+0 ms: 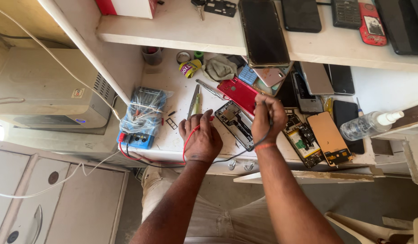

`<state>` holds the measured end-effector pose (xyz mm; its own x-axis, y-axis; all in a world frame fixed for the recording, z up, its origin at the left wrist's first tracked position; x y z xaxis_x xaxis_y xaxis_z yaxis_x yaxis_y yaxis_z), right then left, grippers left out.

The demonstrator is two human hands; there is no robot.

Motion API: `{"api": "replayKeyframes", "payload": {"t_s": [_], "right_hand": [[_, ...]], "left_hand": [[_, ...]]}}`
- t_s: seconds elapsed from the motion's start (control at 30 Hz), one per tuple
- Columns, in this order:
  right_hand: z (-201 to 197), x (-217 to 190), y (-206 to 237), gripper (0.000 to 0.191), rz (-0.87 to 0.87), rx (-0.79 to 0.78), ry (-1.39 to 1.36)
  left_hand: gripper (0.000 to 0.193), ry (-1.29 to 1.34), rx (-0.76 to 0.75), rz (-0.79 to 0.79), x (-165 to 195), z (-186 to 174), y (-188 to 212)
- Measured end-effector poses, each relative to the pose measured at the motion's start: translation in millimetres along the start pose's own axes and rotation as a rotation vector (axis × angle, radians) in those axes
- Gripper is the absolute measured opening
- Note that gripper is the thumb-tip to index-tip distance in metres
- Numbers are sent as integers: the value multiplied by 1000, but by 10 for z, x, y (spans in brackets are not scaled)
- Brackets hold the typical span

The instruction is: The person sits at a repair bench and uses multimeter probes to test the contacts of a disassembled phone motherboard, repositioning the probes on different points of the board and adjusting the phone frame between measurements.

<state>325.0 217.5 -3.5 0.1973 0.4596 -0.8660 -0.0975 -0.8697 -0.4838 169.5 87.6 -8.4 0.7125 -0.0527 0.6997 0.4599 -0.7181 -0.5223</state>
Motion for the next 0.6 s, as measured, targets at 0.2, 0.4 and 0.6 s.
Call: {"api": "replayKeyframes", "payload": {"t_s": [0.2,0.4,0.6], "right_hand": [[56,-32,-52,12,473,275,-326],[-148,-179,216,14,164,-41,-159],[-222,-289,350,29,-235,-220,483]], "left_hand": [[44,12,16,14,-1,-16,1],[44,-2,16,-26,-19,-6,19],[40,-11,62,-24,-48,33,24]]}}
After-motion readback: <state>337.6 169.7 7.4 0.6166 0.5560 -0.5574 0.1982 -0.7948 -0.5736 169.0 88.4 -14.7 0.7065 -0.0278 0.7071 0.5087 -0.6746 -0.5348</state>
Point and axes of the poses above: each hand's wrist, its own y-axis away from the middle knuckle, its own z-axis out of the palm, x = y × z, the point moved 4 cm from there along -y, towards the middle knuckle, and after that the axes turned 14 degrees about y, right-handed, at the moved point
